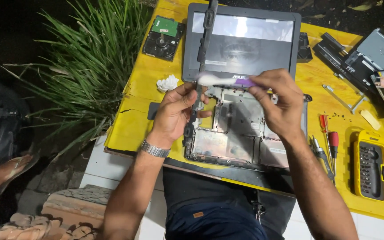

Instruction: Disassembling a laptop and using a toothbrush to clean dust from the internal chassis and components.

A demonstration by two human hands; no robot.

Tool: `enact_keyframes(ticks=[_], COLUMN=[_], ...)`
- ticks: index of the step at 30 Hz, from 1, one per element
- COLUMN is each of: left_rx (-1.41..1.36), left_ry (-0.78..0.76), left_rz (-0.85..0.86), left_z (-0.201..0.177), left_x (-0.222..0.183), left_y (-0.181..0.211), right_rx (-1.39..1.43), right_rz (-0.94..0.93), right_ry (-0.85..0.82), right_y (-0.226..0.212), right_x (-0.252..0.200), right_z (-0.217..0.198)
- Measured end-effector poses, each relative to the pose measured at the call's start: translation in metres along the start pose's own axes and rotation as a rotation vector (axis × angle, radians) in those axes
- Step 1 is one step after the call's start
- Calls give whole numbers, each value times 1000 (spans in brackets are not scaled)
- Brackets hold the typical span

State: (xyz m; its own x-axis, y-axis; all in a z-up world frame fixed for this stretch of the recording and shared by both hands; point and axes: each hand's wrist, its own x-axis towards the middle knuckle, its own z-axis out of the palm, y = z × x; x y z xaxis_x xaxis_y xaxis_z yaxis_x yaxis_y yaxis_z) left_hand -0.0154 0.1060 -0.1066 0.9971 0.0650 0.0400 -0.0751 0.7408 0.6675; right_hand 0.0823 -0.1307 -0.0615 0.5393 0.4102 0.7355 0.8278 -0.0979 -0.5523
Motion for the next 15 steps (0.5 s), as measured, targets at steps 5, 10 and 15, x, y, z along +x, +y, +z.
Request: enact_keyframes(ticks=[5,10,15], left_rx=[27,74,122], left_ry=[52,104,194], left_rz=[-5,3,24], left_z=[-8,-25,-47], left_x=[-5,-21,-49], left_y=[1,16,27], right_rx=[-32,53,94], right_rz=[13,20,29], right_ry=[41,-22,-107], right_y=[4,-15,-21], right_x=[9,15,31], right_z=[7,36,59])
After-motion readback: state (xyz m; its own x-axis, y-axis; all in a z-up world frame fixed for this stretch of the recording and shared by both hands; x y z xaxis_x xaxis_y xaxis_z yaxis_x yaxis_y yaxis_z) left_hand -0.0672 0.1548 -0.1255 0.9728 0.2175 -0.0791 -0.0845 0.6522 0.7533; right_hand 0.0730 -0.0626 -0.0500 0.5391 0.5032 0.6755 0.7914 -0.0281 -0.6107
